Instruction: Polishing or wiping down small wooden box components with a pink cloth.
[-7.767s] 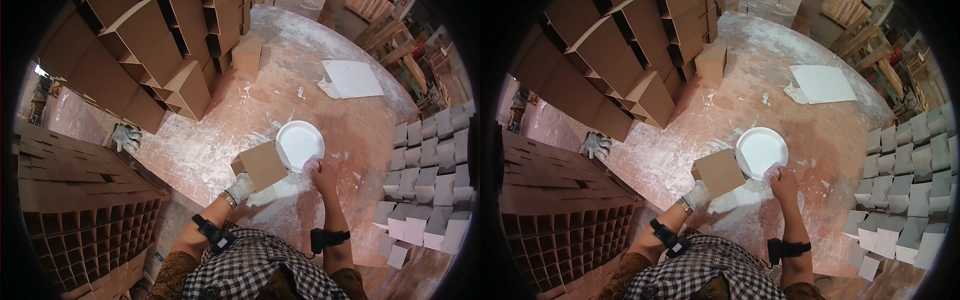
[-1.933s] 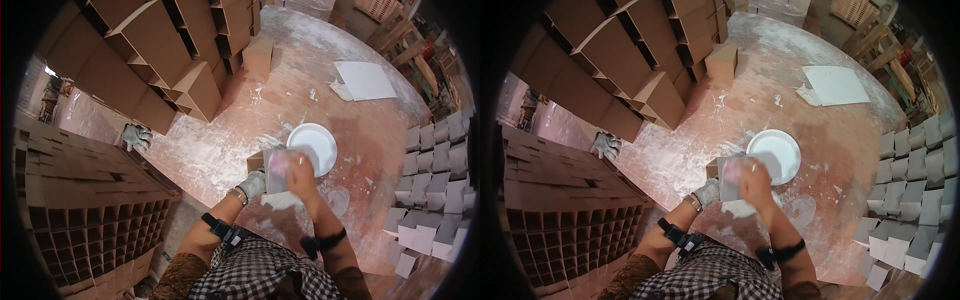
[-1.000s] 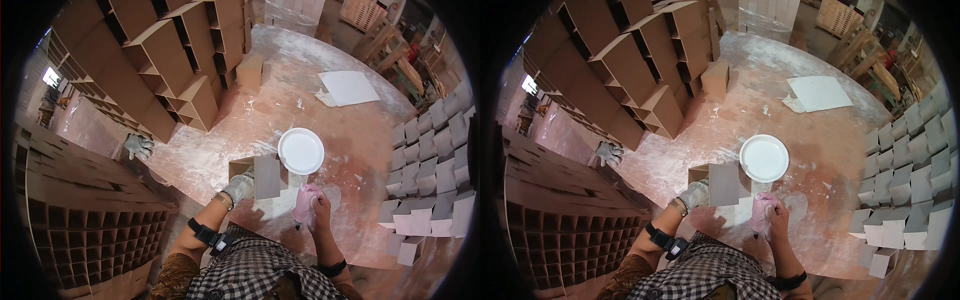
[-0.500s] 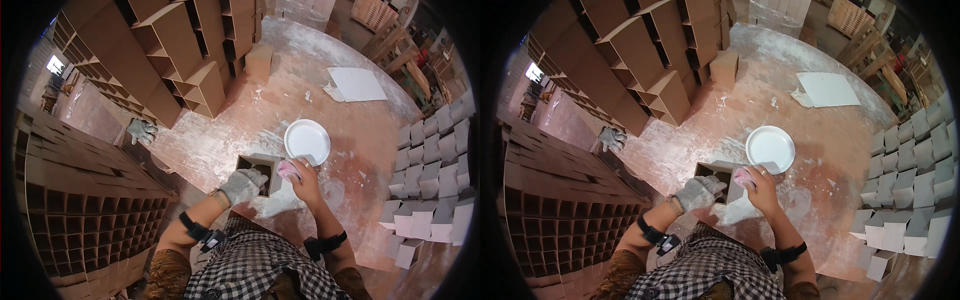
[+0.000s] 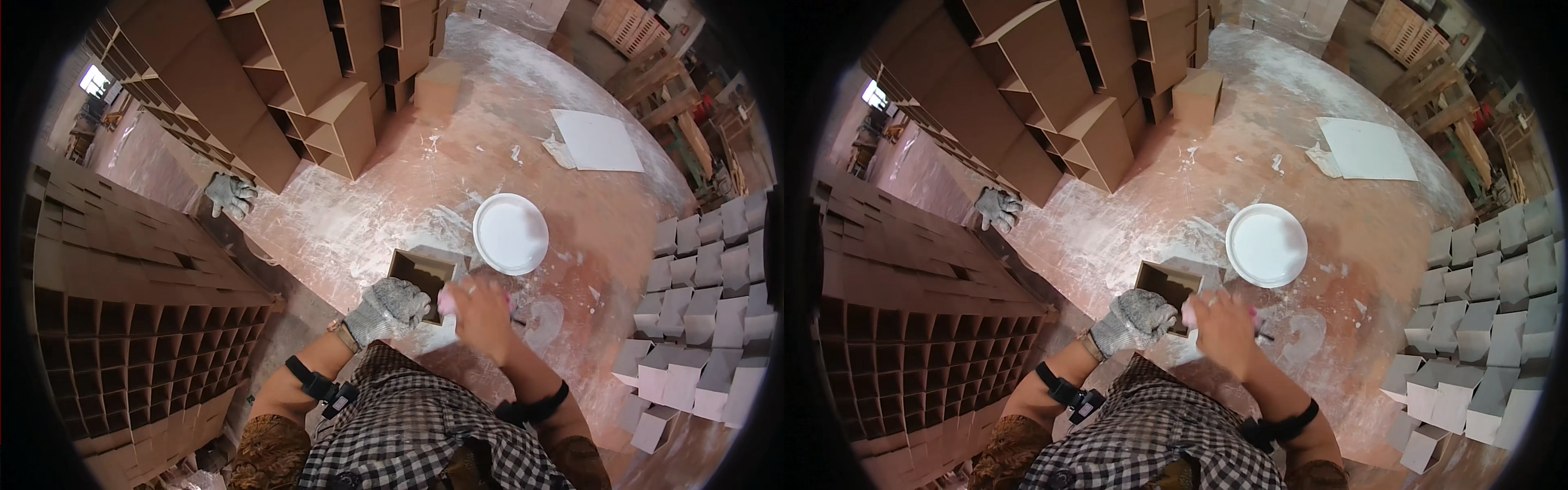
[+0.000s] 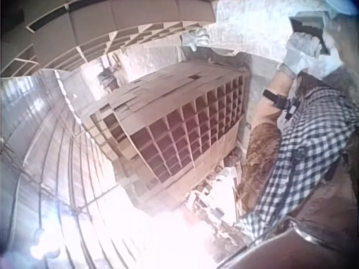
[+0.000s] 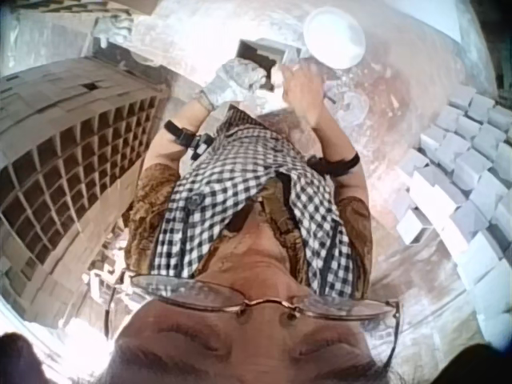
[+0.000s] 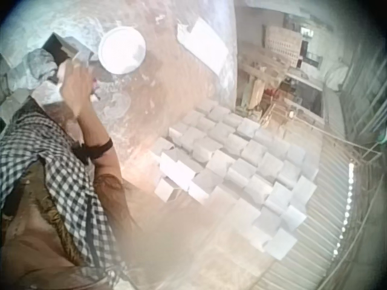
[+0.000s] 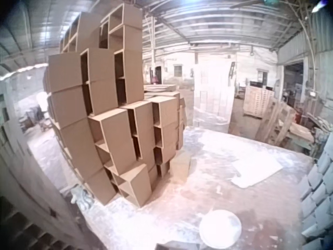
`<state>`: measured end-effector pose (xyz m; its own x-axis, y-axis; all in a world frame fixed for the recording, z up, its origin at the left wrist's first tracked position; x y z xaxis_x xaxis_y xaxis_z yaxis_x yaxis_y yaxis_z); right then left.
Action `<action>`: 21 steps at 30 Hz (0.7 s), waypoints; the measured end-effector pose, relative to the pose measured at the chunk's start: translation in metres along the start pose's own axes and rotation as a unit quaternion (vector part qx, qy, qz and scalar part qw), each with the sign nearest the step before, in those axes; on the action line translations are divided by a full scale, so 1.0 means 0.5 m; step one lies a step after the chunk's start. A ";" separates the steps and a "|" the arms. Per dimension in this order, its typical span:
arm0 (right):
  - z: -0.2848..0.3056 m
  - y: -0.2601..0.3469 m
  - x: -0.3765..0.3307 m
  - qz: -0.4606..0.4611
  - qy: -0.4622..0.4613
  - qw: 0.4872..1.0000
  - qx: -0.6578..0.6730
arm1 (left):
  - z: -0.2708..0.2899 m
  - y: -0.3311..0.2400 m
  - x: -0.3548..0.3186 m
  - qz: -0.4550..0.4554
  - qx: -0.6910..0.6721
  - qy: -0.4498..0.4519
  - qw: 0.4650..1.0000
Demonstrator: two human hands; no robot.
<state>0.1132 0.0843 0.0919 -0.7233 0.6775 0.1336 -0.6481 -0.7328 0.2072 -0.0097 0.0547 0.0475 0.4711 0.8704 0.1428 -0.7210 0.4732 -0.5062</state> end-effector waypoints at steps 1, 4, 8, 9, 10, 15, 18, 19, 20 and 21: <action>0.003 -0.021 0.024 -0.016 -0.031 0.999 -0.024 | -0.002 0.000 0.004 -0.007 0.000 -0.007 1.000; -0.012 -0.067 0.074 -0.052 -0.031 0.998 0.023 | 0.007 -0.007 0.010 0.018 0.001 -0.006 1.000; -0.020 0.016 -0.033 0.028 -0.012 0.999 0.032 | 0.003 -0.006 0.005 0.011 0.030 -0.030 0.999; -0.018 0.039 -0.067 0.042 -0.013 0.998 0.043 | -0.001 -0.006 0.007 0.013 0.029 -0.028 0.999; -0.023 0.047 -0.084 0.055 0.005 0.996 0.065 | -0.003 -0.005 0.007 0.019 0.030 -0.026 0.999; -0.034 -0.015 -0.089 0.044 -0.085 0.958 0.270 | -0.004 -0.004 0.009 0.024 0.050 -0.005 0.998; 0.009 -0.061 -0.001 -0.006 -0.110 0.966 0.235 | -0.005 -0.007 0.010 0.034 0.042 0.002 0.999; 0.000 -0.070 0.022 -0.044 -0.111 0.974 0.193 | -0.004 -0.007 0.012 0.037 0.036 0.001 0.999; -0.009 -0.076 0.030 -0.082 -0.112 0.979 0.150 | -0.005 -0.011 0.010 0.030 0.041 -0.012 0.999; -0.015 -0.065 0.022 -0.071 -0.119 0.980 0.143 | -0.005 -0.012 0.005 0.024 0.047 -0.027 0.998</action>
<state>0.1246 0.1149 0.0795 -0.5337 0.7913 0.2985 -0.6204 -0.6062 0.4977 -0.0032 0.0536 0.0487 0.4081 0.8974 0.1676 -0.7879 0.4390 -0.4319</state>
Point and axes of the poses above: each hand's wrist, its own x-axis towards the middle knuckle, its own z-axis out of the back of the hand, y = z × x, the point moved 7 cm from there along x, towards the middle knuckle, and after that the axes turned 4 degrees about -x, right-handed, at the moved point
